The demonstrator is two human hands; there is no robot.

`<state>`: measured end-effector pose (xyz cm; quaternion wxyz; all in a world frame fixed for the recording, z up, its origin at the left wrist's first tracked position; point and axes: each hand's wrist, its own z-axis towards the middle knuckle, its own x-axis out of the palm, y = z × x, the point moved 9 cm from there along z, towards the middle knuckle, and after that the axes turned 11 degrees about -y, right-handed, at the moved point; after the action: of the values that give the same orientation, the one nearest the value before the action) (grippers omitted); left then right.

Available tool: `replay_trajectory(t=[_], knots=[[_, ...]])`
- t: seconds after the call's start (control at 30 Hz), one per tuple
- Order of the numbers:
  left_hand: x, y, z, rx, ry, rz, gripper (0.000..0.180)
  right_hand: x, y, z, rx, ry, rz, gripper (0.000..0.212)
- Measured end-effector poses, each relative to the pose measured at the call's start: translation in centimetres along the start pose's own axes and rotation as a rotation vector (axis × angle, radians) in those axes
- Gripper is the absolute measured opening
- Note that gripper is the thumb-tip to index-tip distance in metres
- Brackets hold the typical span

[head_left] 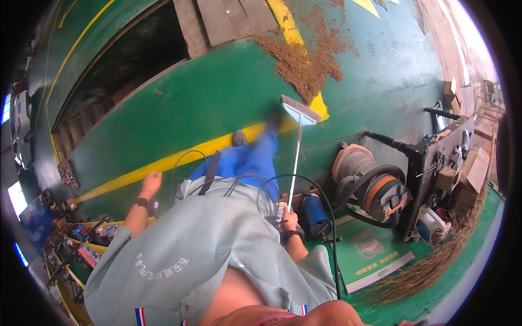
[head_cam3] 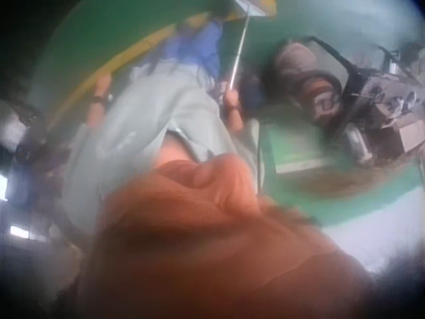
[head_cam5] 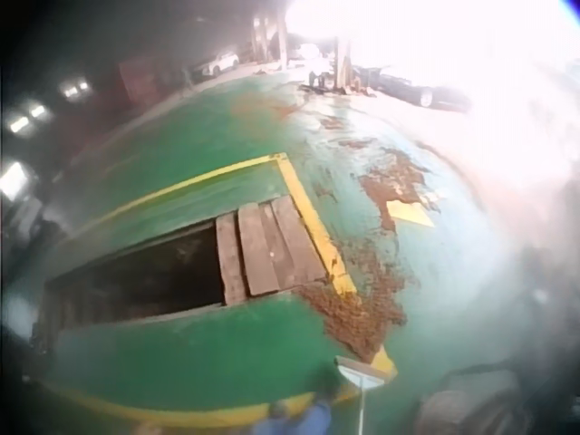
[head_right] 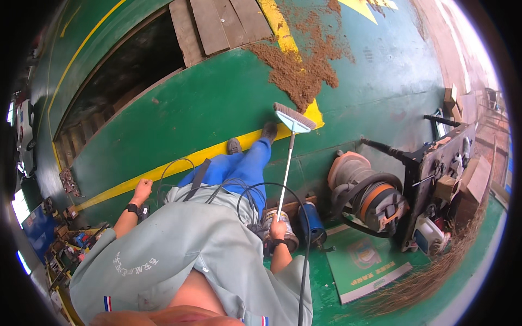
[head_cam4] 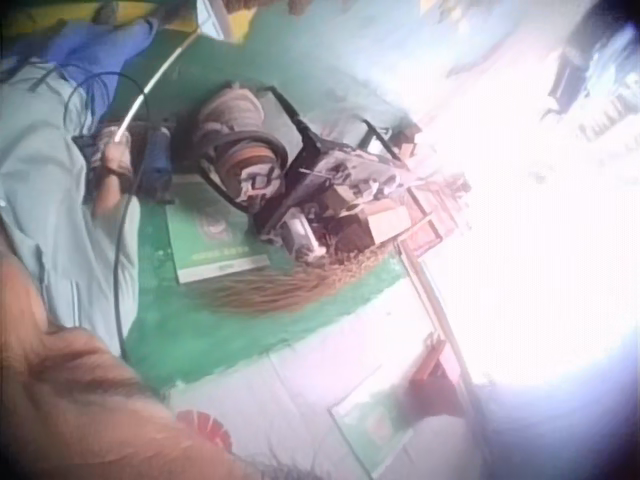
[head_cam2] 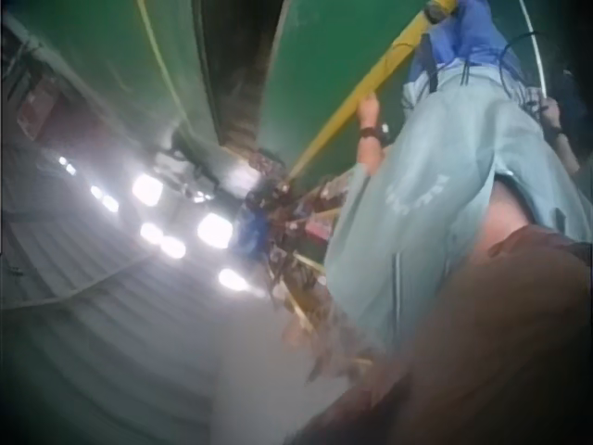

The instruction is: The person sweeps a green workshop floor using a traditional straw broom and later a push broom. They gather dust and debris into a pile, moving around various tools, shelves, and a car lift.

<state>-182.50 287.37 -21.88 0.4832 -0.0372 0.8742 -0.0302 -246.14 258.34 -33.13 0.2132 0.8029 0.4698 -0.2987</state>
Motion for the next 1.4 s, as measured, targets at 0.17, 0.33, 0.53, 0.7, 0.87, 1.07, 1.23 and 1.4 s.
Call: replay_trajectory(t=[0.17,0.33,0.53,0.7,0.87,1.07,1.23,1.4], knots=[[-1.4,0.0,1.3,0.063,-0.015,0.025,0.032,3.2,1.5,-1.8,-0.103,0.001,-0.045,0.071],[-2.8,-1.6,2.1,0.245,-0.126,0.111,0.030,4.5,3.4,-1.6,0.016,0.106,0.000,0.071],[-2.9,-4.0,1.4,0.236,-0.117,0.099,0.030,7.4,5.6,2.1,-0.006,0.055,0.002,0.068],[-2.8,-3.9,0.6,0.193,-0.113,0.029,0.030,1.7,16.6,3.7,0.038,0.131,0.081,0.075],[-1.1,-3.9,2.1,0.067,-0.073,0.007,0.030,-2.1,23.3,13.0,-0.062,-0.043,0.183,0.060],[0.0,-9.5,0.7,0.021,-0.078,0.031,0.038,-7.2,33.2,23.6,-0.016,0.068,0.221,0.060],[1.6,-16.9,-3.9,-0.277,-0.073,-0.068,0.036,-14.5,50.4,34.1,-0.284,0.108,0.205,0.054],[2.0,-25.7,-10.1,-0.293,-0.119,-0.162,0.035,-30.3,76.4,36.1,-0.194,0.334,0.379,0.034]])
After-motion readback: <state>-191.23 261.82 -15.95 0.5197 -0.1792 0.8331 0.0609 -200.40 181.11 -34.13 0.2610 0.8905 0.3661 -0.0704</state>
